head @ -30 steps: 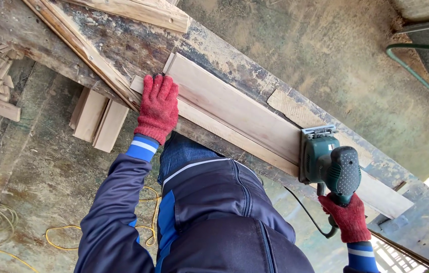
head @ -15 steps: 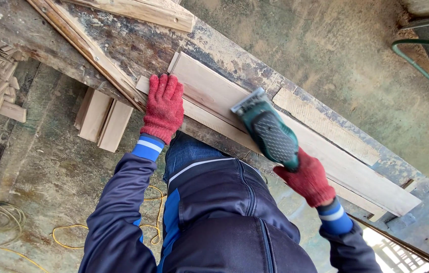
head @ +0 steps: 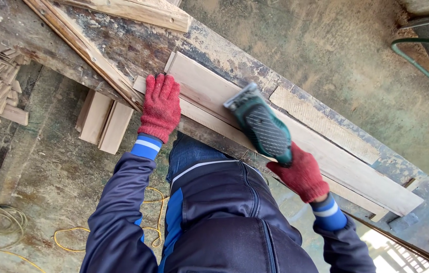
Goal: The person is sanding a long piece of wood, first manually with sandpaper and then using an electric orbital sander.
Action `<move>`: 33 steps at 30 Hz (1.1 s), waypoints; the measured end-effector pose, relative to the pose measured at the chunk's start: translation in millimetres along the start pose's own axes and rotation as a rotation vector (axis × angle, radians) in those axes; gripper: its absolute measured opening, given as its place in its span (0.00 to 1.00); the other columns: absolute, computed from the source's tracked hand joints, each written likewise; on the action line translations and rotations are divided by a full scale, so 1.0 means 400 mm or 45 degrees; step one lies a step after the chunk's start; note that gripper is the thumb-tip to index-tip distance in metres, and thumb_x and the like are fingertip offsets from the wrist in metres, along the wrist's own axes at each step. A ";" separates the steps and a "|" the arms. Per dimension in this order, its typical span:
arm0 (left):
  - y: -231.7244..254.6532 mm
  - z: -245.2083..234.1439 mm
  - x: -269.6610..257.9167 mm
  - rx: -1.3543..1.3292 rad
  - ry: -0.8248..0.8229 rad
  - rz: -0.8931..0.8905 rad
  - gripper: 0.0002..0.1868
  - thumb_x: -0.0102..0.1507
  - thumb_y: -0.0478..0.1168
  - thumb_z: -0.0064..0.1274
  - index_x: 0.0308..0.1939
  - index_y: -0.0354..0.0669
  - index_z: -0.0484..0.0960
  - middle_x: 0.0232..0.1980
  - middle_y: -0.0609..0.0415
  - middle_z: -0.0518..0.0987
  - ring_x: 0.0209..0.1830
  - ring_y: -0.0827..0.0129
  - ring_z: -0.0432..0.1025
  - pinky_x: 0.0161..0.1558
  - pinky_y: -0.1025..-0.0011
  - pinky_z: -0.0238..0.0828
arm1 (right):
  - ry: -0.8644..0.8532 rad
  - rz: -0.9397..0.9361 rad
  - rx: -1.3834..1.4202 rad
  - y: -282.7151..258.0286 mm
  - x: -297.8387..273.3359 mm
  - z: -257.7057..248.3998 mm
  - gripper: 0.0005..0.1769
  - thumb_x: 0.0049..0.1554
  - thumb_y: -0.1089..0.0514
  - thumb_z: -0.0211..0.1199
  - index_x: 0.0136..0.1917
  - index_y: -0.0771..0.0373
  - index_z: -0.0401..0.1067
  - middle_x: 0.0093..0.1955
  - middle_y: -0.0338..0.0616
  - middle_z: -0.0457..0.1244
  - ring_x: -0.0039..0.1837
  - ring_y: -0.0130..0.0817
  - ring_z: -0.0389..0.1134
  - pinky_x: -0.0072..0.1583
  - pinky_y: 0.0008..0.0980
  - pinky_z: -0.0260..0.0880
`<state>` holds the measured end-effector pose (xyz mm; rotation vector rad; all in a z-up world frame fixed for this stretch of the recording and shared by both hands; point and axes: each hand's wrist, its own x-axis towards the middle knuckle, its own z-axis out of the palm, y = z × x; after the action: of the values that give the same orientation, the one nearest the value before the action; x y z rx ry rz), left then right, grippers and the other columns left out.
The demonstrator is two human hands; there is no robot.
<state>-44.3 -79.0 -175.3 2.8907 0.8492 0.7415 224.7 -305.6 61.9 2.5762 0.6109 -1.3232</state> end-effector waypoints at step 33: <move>-0.013 0.001 0.002 -0.135 0.031 -0.024 0.23 0.55 0.35 0.58 0.55 0.34 0.82 0.64 0.36 0.75 0.68 0.41 0.68 0.74 0.38 0.56 | 0.188 0.015 0.395 0.097 0.026 0.023 0.31 0.40 0.47 0.84 0.48 0.66 0.74 0.41 0.61 0.70 0.50 0.57 0.72 0.56 0.51 0.70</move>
<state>-46.1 -74.1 -176.3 2.7829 0.8120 0.7962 240.2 -340.8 47.0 2.9406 0.4420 -1.3247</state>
